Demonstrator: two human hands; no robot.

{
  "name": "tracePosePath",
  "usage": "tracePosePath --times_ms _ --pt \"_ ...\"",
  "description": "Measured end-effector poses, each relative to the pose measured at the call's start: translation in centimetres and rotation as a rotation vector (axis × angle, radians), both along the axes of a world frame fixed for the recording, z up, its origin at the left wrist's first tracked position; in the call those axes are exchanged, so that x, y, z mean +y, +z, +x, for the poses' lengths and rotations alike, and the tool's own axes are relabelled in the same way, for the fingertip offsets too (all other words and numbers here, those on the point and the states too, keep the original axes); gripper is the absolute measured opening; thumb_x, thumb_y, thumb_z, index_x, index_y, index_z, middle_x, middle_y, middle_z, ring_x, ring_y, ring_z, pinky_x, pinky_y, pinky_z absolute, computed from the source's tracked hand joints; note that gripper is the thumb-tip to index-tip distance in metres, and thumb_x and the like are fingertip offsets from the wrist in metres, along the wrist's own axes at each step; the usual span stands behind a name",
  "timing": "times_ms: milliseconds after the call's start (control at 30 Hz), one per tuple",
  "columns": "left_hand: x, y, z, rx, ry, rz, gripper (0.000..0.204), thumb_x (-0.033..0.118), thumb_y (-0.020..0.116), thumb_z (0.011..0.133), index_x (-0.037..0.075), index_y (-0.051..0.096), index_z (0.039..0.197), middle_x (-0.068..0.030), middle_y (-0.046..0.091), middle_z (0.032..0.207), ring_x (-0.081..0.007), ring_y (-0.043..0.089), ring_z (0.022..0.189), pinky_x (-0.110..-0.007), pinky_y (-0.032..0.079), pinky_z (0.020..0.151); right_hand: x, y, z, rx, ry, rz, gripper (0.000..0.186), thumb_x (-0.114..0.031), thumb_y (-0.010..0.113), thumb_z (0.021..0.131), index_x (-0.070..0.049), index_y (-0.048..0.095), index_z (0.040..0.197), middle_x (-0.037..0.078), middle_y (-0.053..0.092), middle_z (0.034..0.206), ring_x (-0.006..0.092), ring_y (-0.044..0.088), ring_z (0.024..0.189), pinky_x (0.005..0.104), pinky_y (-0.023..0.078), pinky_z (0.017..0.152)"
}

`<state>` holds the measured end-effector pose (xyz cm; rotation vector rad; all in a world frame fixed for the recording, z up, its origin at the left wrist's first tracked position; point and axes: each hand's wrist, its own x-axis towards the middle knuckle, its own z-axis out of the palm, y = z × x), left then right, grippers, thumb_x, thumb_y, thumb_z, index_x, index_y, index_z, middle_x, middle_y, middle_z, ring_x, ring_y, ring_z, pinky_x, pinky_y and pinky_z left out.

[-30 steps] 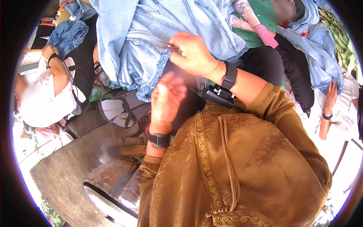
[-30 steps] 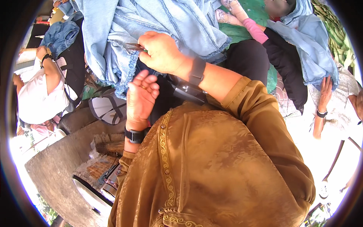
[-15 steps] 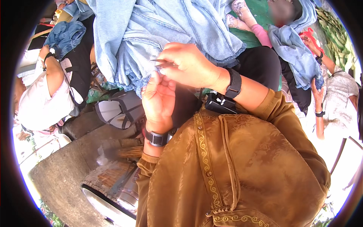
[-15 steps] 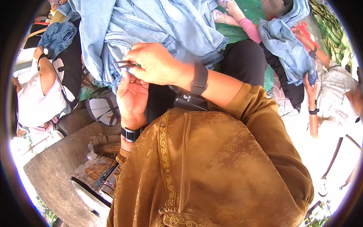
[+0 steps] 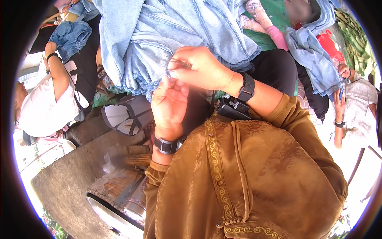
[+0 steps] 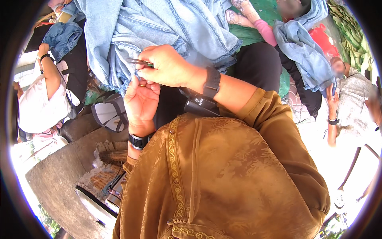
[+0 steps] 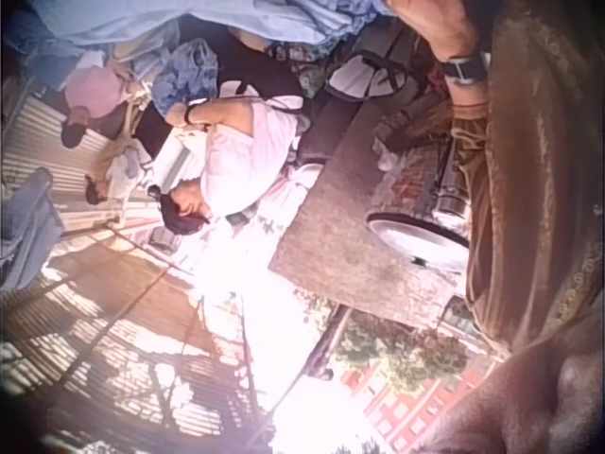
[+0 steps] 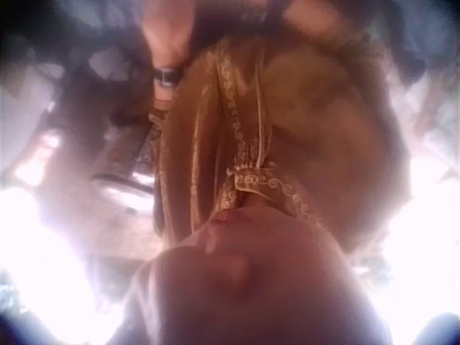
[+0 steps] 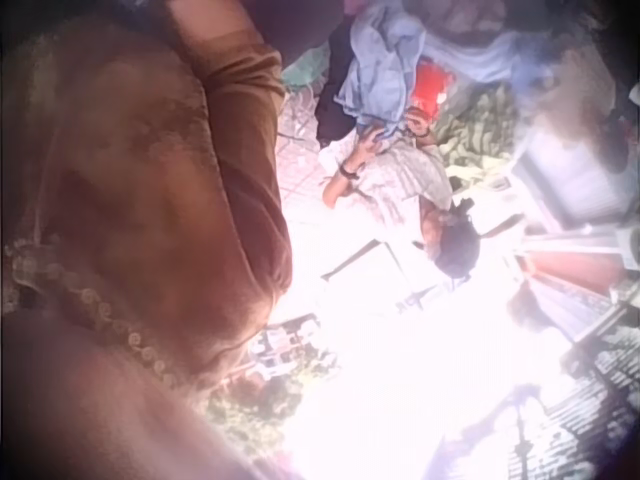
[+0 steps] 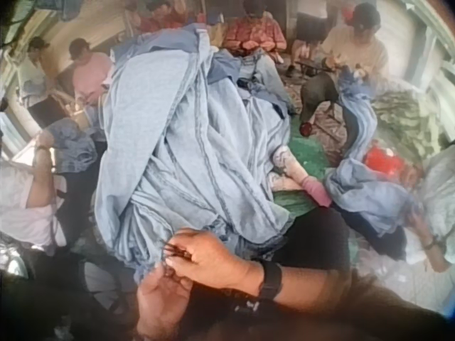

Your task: The person uses small scissors to trim loose threads and frayed edges along the hem of a light blue denim garment held on their lap. The person repeatedly snips small sections of the fabric edge while adjusting the garment with both hands.

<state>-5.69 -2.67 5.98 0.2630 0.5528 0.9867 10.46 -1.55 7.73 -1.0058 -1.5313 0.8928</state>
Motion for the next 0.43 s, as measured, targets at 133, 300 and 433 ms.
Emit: tracePosePath --times_ms 133,300,433 --pt "0.1 -0.2 0.2 0.02 -0.02 -0.022 0.02 0.02 0.06 0.091 0.003 0.06 0.102 -0.0057 0.063 0.094 -0.0172 0.057 0.084 -0.031 0.046 0.079 0.0 0.1 0.4 0.159 0.063 -0.224 0.007 -0.007 0.059 0.083 -0.001 0.059 0.081 0.003 0.061 0.074 0.0105 0.058 0.071 0.0252 0.047 0.066" --pt "-0.2 -0.4 0.0 0.056 -0.009 -0.022 0.02 0.021 0.06 0.09 0.004 0.06 0.1 -0.0064 0.063 0.093 -0.0181 0.057 0.084 -0.033 0.046 0.078 0.2 -0.3 1.0 0.3 0.142 -0.3 0.011 -0.008 0.057 0.087 -0.001 0.058 0.079 0.001 0.062 0.075 0.0081 0.058 0.073 0.0249 0.048 0.068" --pt "-0.6 -0.1 -0.9 0.058 0.057 -0.063 0.023 0.023 0.059 0.091 0.001 0.06 0.096 -0.0066 0.062 0.093 -0.0205 0.054 0.085 -0.033 0.045 0.075 0.8 -1.2 -0.4 0.417 0.262 -0.386 0.013 -0.008 0.057 0.089 -0.001 0.058 0.078 0.005 0.063 0.076 0.0112 0.061 0.076 0.0278 0.051 0.071"
